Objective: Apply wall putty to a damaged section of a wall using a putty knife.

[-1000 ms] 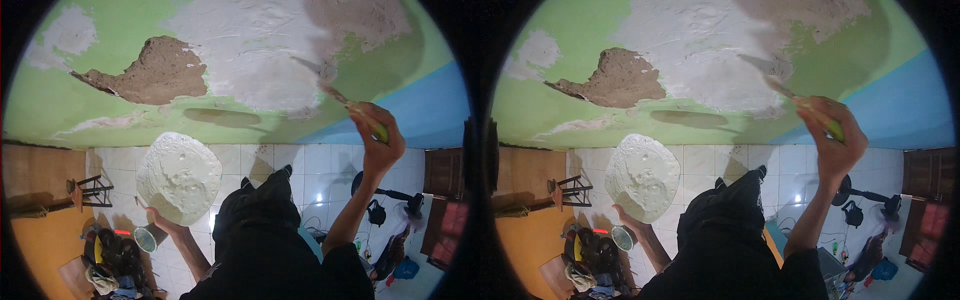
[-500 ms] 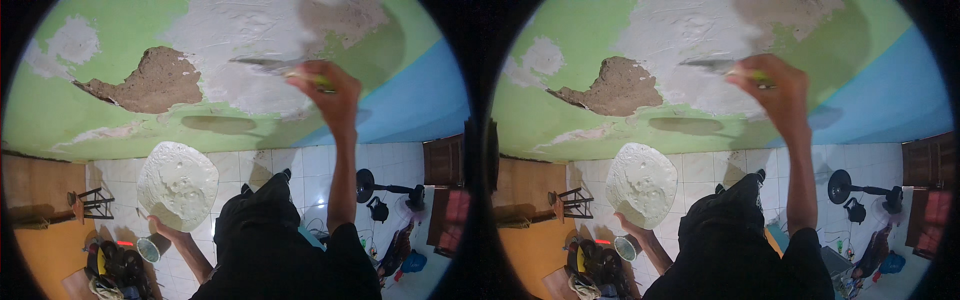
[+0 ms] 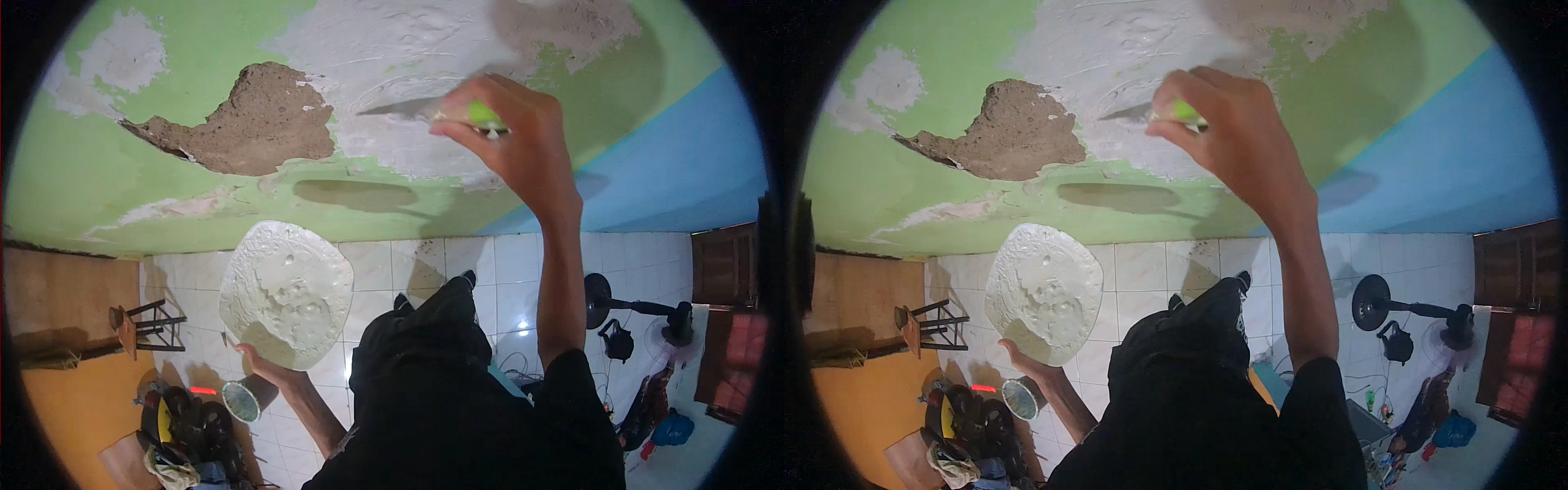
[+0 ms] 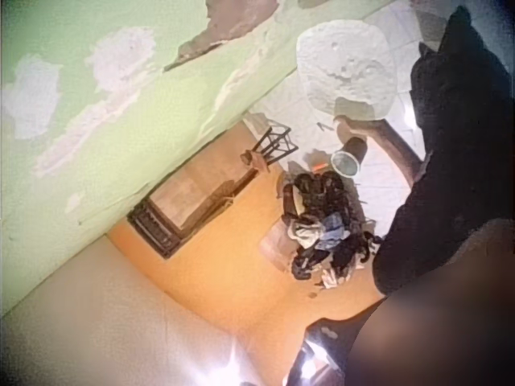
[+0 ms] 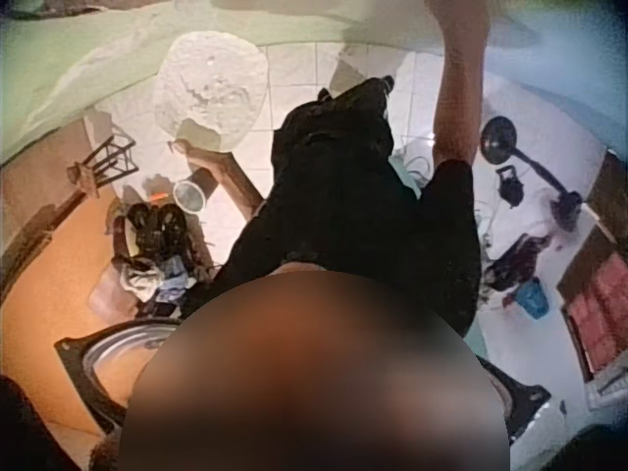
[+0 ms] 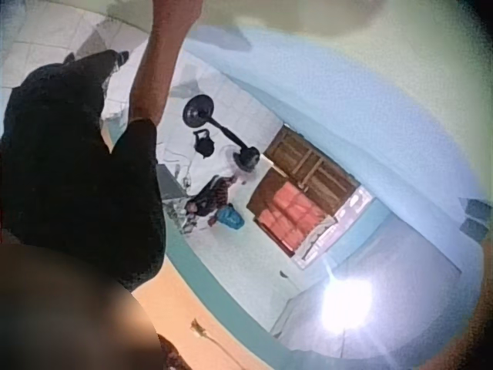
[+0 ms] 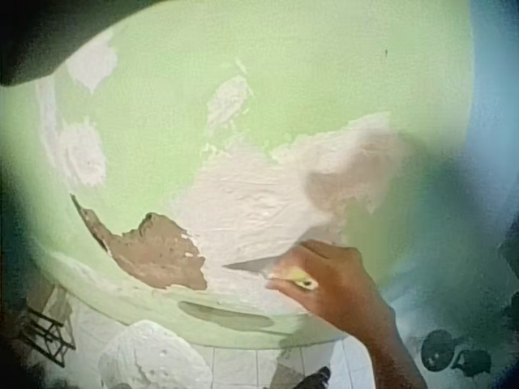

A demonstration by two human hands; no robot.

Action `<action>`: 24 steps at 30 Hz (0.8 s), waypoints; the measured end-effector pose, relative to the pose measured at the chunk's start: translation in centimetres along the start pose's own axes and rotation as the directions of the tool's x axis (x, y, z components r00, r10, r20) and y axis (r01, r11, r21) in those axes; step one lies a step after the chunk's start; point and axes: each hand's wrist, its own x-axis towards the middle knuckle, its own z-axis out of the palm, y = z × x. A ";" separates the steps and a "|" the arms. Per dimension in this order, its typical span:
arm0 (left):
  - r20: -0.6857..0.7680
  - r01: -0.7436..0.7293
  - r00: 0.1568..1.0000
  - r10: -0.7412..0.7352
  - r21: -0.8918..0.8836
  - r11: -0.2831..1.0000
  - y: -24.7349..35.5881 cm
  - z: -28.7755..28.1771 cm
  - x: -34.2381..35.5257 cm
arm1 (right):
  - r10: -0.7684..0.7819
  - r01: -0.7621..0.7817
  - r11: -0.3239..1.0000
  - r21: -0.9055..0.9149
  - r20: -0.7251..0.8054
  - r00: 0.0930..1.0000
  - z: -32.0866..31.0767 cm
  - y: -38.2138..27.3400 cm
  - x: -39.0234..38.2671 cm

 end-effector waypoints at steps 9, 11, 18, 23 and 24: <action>-0.028 -0.026 0.999 0.025 -0.065 0.998 -0.6 -0.5 -0.3 | 0.347 -0.343 0.938 0.055 -0.176 0.921 -4.7 2.4 -2.1; -0.048 -0.011 0.999 0.008 -0.067 0.998 -0.8 -0.6 0.0 | 0.294 -0.294 0.956 0.027 -0.175 0.940 -4.4 1.9 -1.9; -0.048 -0.014 0.999 0.011 -0.058 0.998 -1.0 -0.6 0.2 | -0.023 0.023 1.000 0.018 0.051 0.998 1.0 1.6 2.4; -0.055 -0.014 0.998 0.008 -0.095 0.995 -1.2 -0.8 0.2 | 0.072 -0.070 0.997 0.022 -0.143 0.987 -3.7 2.9 2.2; -0.067 -0.020 0.998 0.014 -0.099 0.995 -1.3 -0.7 -0.1 | 0.070 -0.074 0.997 -0.015 -0.197 0.978 -4.9 2.2 1.9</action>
